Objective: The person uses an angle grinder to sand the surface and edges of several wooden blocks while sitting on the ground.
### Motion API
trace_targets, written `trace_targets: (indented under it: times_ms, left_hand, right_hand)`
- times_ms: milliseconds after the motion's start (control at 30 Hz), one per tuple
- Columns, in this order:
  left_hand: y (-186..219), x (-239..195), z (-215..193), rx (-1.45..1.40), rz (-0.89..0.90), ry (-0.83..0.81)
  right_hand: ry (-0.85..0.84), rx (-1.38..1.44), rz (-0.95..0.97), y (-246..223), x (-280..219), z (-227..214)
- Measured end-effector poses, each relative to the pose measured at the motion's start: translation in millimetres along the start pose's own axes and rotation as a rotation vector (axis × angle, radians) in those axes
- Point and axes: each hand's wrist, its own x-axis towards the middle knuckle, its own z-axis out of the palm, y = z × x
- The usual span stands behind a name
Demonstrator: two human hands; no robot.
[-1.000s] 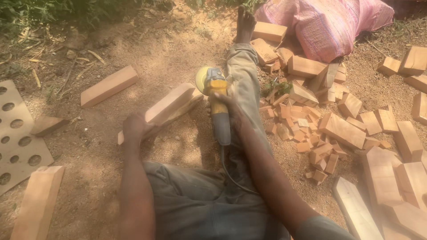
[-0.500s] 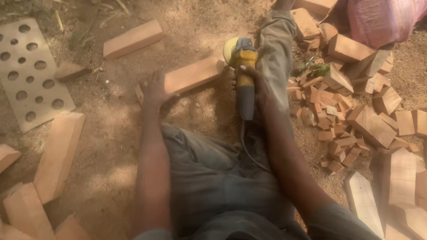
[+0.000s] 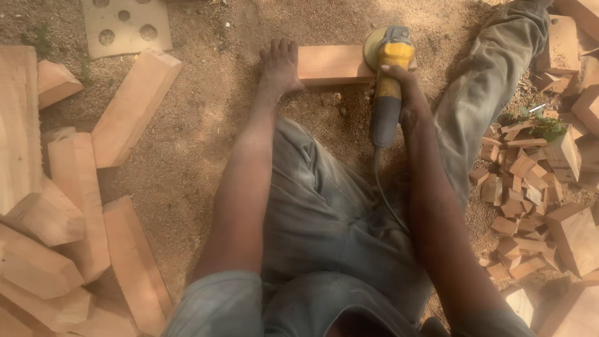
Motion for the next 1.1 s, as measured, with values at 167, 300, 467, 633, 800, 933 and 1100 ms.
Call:
trace_targets:
  times_ms: [167, 300, 467, 633, 800, 933, 1100]
  left_hand:
    - [-9, 2, 3, 0.029, 0.075, 0.15]
    - [-2, -4, 4, 0.103, 0.094, 0.114]
    - [-5, -12, -15, 0.076, 0.121, 0.088]
    - [0, -10, -3, 0.065, 0.137, 0.105]
    - [-6, -1, 4, 0.07, 0.146, 0.168]
    - [-8, 0, 4, 0.076, 0.159, 0.18]
    - [-12, 5, 10, 0.058, 0.143, 0.159]
  right_hand:
    - [-0.087, -0.064, 0.081, 17, 15, 39]
    - [-0.063, -0.078, 0.101, 25, 5, 38]
    - [-0.038, 0.049, -0.041, -7, -2, 1]
    - [0.017, 0.116, -0.118, -10, -8, -20]
    - [0.004, -0.01, 0.086, 15, -8, 23]
    - [-0.039, -0.044, 0.145, 30, -12, 48]
    - [-0.014, 0.085, 0.075, 5, -20, 8]
